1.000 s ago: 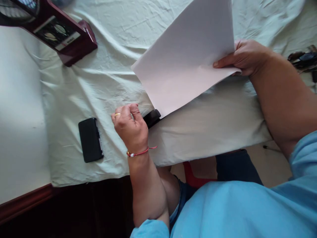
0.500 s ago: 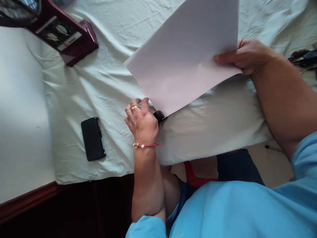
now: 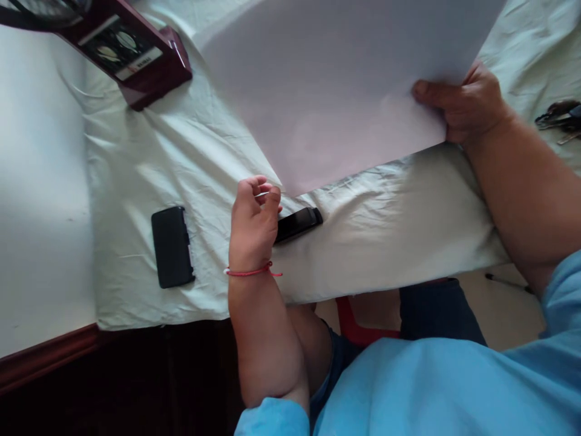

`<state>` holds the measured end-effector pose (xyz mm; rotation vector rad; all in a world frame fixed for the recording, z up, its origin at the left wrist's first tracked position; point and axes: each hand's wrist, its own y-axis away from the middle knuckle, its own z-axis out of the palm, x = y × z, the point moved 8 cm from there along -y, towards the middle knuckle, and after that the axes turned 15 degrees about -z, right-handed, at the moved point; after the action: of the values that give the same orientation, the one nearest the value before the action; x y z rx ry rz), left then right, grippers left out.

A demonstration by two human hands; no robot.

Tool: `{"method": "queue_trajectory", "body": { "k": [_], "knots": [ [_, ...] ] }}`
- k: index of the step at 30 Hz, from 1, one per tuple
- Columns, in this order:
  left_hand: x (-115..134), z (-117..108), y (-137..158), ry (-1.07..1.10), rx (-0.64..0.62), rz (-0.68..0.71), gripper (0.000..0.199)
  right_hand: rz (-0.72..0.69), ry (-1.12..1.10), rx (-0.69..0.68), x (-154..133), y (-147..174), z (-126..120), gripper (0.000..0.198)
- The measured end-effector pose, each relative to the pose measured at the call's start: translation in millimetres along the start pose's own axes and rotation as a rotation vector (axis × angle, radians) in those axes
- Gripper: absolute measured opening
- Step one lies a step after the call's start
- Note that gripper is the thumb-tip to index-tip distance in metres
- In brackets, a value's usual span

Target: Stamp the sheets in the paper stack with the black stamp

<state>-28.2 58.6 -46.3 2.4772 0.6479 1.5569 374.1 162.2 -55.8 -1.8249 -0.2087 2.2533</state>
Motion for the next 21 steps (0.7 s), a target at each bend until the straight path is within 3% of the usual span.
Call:
{"method": "queue_trajectory", "body": {
  "k": [4,8,13,18,21],
  "knots": [
    [2.2,-3.4,-1.2,0.188,-0.003,0.031,0.05,-0.067,-0.008,0.005,7.0,-3.6,-3.1,0.069],
    [2.3,3.3,-3.9,0.22,-0.061,0.001,0.051,-0.055,0.014,0.005,16.3,-5.4,-6.6,0.072],
    [0.1,-5.2,-10.9,0.244,0.034,-0.025,0.057,-0.042,0.019,0.041,15.7,-4.4,-7.9,0.076],
    [15.7,0.9,-6.0,0.284,-0.021,0.069,0.019,-0.023,0.013,0.046,14.9,-3.7,-4.9,0.08],
    [19.3,1.2,-2.3,0.276,0.012,0.044,0.014,-0.017,0.025,0.046,18.8,-3.6,-6.2,0.079]
  ]
}}
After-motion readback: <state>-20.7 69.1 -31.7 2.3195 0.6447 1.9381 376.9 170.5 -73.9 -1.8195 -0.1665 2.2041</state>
